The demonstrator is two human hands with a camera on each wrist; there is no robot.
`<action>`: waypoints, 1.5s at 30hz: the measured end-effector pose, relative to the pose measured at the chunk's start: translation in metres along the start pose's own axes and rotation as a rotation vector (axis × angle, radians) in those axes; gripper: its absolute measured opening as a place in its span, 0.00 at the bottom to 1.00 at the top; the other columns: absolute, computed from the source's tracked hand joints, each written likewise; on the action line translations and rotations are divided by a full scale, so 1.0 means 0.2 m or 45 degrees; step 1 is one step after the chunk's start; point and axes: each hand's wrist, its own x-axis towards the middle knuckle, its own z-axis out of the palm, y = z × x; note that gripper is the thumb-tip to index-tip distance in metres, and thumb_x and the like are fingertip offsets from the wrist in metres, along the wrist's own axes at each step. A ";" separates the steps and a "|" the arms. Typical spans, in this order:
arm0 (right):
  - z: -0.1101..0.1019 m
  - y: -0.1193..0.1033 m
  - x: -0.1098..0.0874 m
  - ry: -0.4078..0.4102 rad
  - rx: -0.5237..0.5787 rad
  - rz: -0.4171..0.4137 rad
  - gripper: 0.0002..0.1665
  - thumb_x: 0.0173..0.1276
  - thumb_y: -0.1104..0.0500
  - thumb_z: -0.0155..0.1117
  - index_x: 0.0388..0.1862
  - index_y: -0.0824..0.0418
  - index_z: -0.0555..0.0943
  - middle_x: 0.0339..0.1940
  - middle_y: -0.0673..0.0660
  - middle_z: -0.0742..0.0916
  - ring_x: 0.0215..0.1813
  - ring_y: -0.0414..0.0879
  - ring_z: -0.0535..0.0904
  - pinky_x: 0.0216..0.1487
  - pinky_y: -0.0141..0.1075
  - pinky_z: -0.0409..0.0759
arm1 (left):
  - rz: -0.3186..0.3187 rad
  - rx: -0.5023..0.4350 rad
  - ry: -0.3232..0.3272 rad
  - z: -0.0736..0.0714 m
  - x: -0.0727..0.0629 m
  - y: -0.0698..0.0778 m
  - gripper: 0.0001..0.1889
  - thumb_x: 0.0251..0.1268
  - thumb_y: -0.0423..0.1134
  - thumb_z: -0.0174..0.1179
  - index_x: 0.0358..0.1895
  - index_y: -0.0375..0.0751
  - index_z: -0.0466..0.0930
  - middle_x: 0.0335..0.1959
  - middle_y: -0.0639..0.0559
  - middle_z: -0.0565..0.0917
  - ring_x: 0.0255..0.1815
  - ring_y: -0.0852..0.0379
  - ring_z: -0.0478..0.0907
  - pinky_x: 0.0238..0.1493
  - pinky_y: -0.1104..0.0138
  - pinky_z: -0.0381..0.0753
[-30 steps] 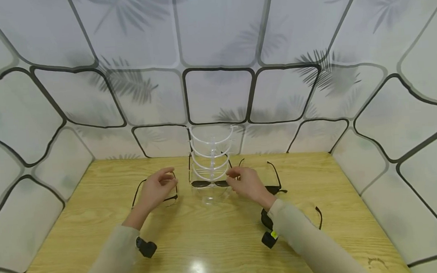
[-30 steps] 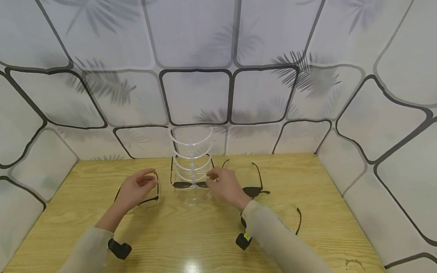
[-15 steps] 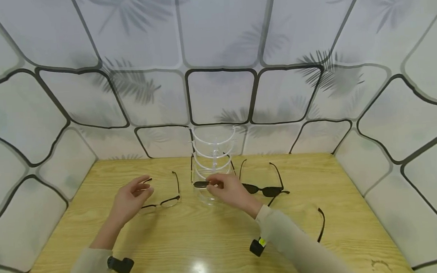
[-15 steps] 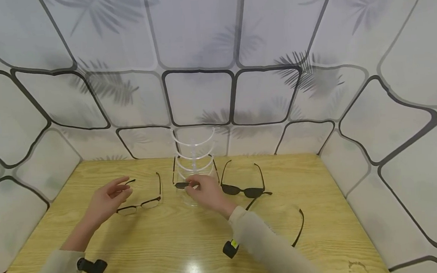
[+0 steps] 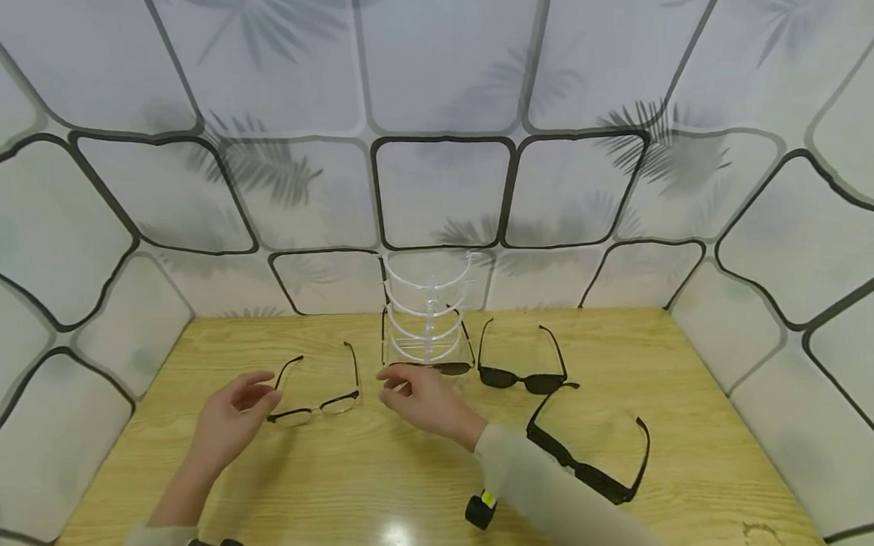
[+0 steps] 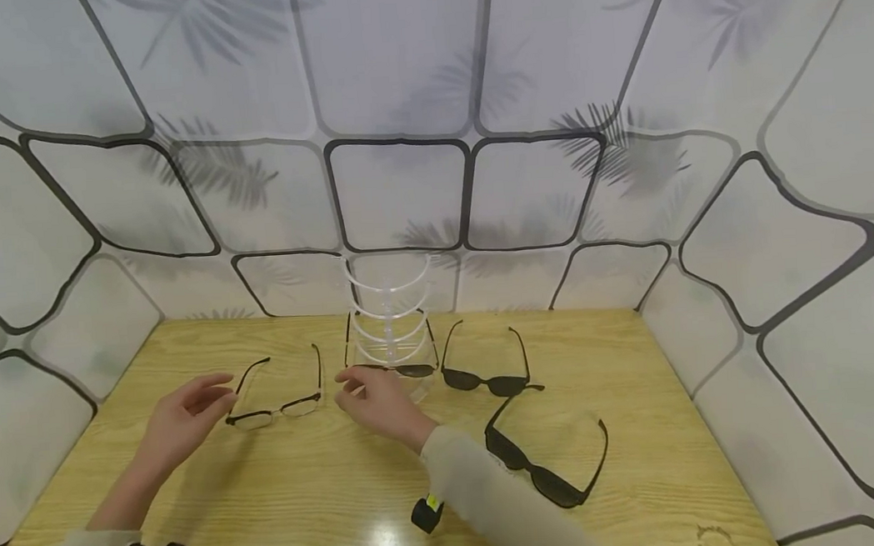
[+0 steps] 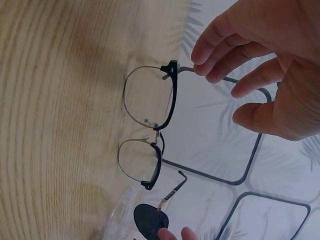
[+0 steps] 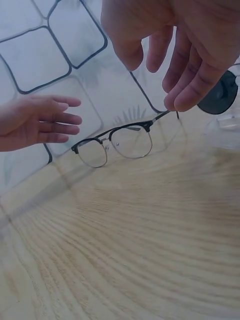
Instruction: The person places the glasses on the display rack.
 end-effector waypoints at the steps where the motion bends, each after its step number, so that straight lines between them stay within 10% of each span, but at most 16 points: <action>1: 0.01 0.00 0.01 -0.003 0.004 -0.001 0.21 0.81 0.51 0.60 0.67 0.56 0.82 0.57 0.57 0.89 0.48 0.46 0.85 0.43 0.35 0.84 | -0.006 0.003 0.003 0.00 -0.01 -0.01 0.25 0.81 0.44 0.60 0.72 0.32 0.74 0.62 0.27 0.83 0.62 0.29 0.82 0.48 0.65 0.88; 6: 0.09 0.01 0.04 -0.010 0.001 -0.004 0.24 0.80 0.52 0.61 0.68 0.59 0.82 0.59 0.60 0.89 0.50 0.48 0.86 0.45 0.35 0.85 | -0.028 -0.004 0.004 -0.02 -0.02 -0.05 0.27 0.82 0.45 0.58 0.75 0.31 0.71 0.66 0.23 0.79 0.64 0.26 0.80 0.54 0.47 0.88; 19: 0.21 0.04 0.08 -0.013 0.066 0.016 0.27 0.77 0.56 0.61 0.72 0.63 0.78 0.67 0.65 0.83 0.53 0.51 0.88 0.47 0.33 0.86 | -0.158 -0.108 -0.001 0.03 -0.02 -0.15 0.28 0.83 0.44 0.57 0.76 0.30 0.69 0.65 0.22 0.79 0.59 0.33 0.84 0.42 0.71 0.86; 26: 0.25 0.04 0.10 0.005 0.038 0.028 0.29 0.77 0.56 0.61 0.73 0.64 0.77 0.67 0.65 0.83 0.54 0.52 0.89 0.50 0.36 0.87 | -0.155 -0.135 -0.003 0.05 -0.02 -0.17 0.25 0.82 0.40 0.57 0.74 0.29 0.71 0.60 0.24 0.83 0.42 0.60 0.88 0.41 0.69 0.87; 45: 0.32 0.07 0.15 0.055 0.060 0.055 0.29 0.75 0.59 0.61 0.72 0.65 0.77 0.63 0.63 0.87 0.52 0.51 0.89 0.51 0.33 0.85 | -0.181 -0.243 0.009 0.10 -0.01 -0.21 0.23 0.82 0.36 0.57 0.72 0.27 0.73 0.57 0.23 0.85 0.37 0.65 0.88 0.42 0.73 0.87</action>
